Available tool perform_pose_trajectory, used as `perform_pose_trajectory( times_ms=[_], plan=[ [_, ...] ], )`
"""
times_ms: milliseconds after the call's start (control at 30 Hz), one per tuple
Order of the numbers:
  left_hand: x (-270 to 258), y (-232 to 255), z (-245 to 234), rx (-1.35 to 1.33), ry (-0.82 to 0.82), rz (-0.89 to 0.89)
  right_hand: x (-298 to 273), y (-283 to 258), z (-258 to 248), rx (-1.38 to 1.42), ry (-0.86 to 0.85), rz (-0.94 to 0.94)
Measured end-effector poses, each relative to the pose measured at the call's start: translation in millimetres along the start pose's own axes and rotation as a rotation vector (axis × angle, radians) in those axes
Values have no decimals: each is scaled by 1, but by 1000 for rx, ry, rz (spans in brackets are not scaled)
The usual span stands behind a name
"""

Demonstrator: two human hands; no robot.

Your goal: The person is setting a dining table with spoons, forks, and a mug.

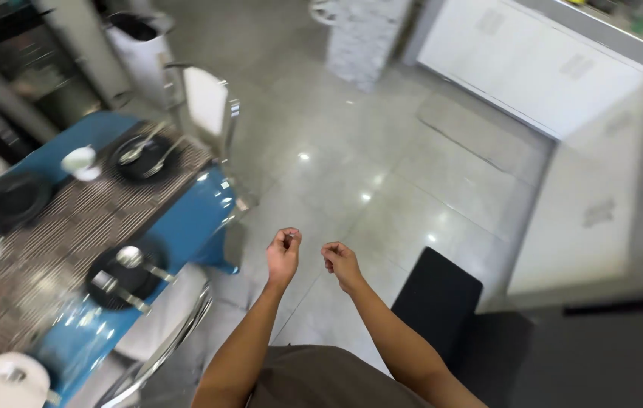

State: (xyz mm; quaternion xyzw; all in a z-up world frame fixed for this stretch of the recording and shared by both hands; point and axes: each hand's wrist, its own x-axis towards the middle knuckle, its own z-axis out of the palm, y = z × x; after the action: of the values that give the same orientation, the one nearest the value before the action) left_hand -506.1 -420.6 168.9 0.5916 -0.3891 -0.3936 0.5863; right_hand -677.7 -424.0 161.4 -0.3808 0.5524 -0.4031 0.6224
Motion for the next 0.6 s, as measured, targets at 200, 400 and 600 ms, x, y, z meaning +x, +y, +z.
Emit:
perform_pose_trajectory(
  times_ms=[200, 400, 600],
  plan=[
    [15, 7, 119, -21, -320, -27, -4, -13, -95, 143, 250, -29],
    [35, 5, 230, 34, -567, -109, 7, -17, -176, 212, 509, 15],
    [95, -18, 332, 119, -701, -94, 56, -35, -264, 265, 670, -40]
  ],
)
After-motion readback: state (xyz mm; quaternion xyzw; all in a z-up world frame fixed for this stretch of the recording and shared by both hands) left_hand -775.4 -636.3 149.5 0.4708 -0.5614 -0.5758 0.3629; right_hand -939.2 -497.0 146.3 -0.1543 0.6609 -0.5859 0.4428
